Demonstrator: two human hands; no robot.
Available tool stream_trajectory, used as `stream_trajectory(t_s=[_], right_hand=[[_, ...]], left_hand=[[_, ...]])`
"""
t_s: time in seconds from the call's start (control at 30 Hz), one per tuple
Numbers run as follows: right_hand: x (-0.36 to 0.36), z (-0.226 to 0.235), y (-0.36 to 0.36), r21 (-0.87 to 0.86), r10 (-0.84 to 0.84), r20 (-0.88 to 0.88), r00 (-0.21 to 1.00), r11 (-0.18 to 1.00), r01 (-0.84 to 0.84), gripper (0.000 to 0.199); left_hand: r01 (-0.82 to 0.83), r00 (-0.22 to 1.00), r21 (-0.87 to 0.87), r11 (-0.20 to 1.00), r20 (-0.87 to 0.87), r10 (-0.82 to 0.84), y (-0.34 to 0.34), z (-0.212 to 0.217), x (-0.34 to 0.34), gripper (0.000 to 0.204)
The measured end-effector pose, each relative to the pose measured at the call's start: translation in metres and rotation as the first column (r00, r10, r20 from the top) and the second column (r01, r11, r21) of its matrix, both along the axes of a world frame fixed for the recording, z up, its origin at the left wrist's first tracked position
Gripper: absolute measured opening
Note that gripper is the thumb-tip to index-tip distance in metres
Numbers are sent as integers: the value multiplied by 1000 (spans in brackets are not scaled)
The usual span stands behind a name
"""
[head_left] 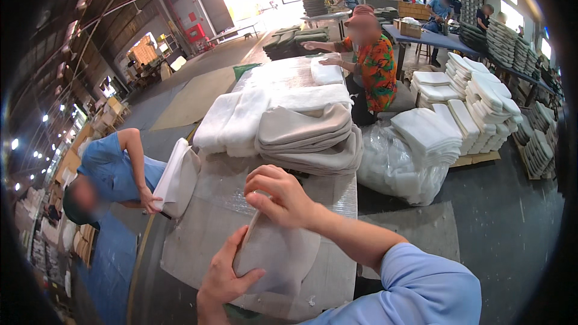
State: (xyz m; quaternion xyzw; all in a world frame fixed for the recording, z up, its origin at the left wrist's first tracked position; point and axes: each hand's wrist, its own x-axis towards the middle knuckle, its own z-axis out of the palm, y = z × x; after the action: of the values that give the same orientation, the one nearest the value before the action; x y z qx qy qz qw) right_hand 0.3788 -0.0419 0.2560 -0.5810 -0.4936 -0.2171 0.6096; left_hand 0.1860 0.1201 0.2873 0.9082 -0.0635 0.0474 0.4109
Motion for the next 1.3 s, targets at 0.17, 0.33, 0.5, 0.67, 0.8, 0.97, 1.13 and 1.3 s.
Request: stream_trajectory(t_s=[0.17, 0.33, 0.5, 0.67, 0.8, 0.97, 1.13, 1.3], right_hand=[[-7, -12, 15, -275, 200, -327, 923, 915, -296, 52], [-24, -20, 30, -91, 220, -510, 832, 947, -307, 53], [-24, -50, 26, -47, 148, -401, 904, 982, -182, 64], [-30, -78, 26, -77, 98, -423, 901, 987, -144, 85], [-30, -126, 19, -143, 11, -401, 916, 987, -74, 74], [-38, -185, -2, -206, -107, -432, 895, 978, 18, 63], [-48, -238, -28, -241, -184, -495, 849, 968, 69, 55], [-63, -256, -35, -292, -238, -661, 711, 955, 48, 55]], left_hand=[[-118, 989, 396, 911, -39, 145, -14, 34, -2, 72], [-282, 952, 435, 855, 15, 306, -33, 26, 17, 69], [-278, 948, 453, 847, -14, 319, -38, 28, 15, 73], [-285, 958, 397, 872, 96, 270, -29, 18, -1, 77], [-270, 961, 371, 888, 158, 226, -21, 13, -15, 77], [-256, 962, 345, 903, 181, 204, -25, 18, -33, 75], [-251, 958, 319, 914, 215, 188, -28, 17, -54, 69], [-291, 943, 291, 911, 246, 223, -18, 5, -84, 67]])
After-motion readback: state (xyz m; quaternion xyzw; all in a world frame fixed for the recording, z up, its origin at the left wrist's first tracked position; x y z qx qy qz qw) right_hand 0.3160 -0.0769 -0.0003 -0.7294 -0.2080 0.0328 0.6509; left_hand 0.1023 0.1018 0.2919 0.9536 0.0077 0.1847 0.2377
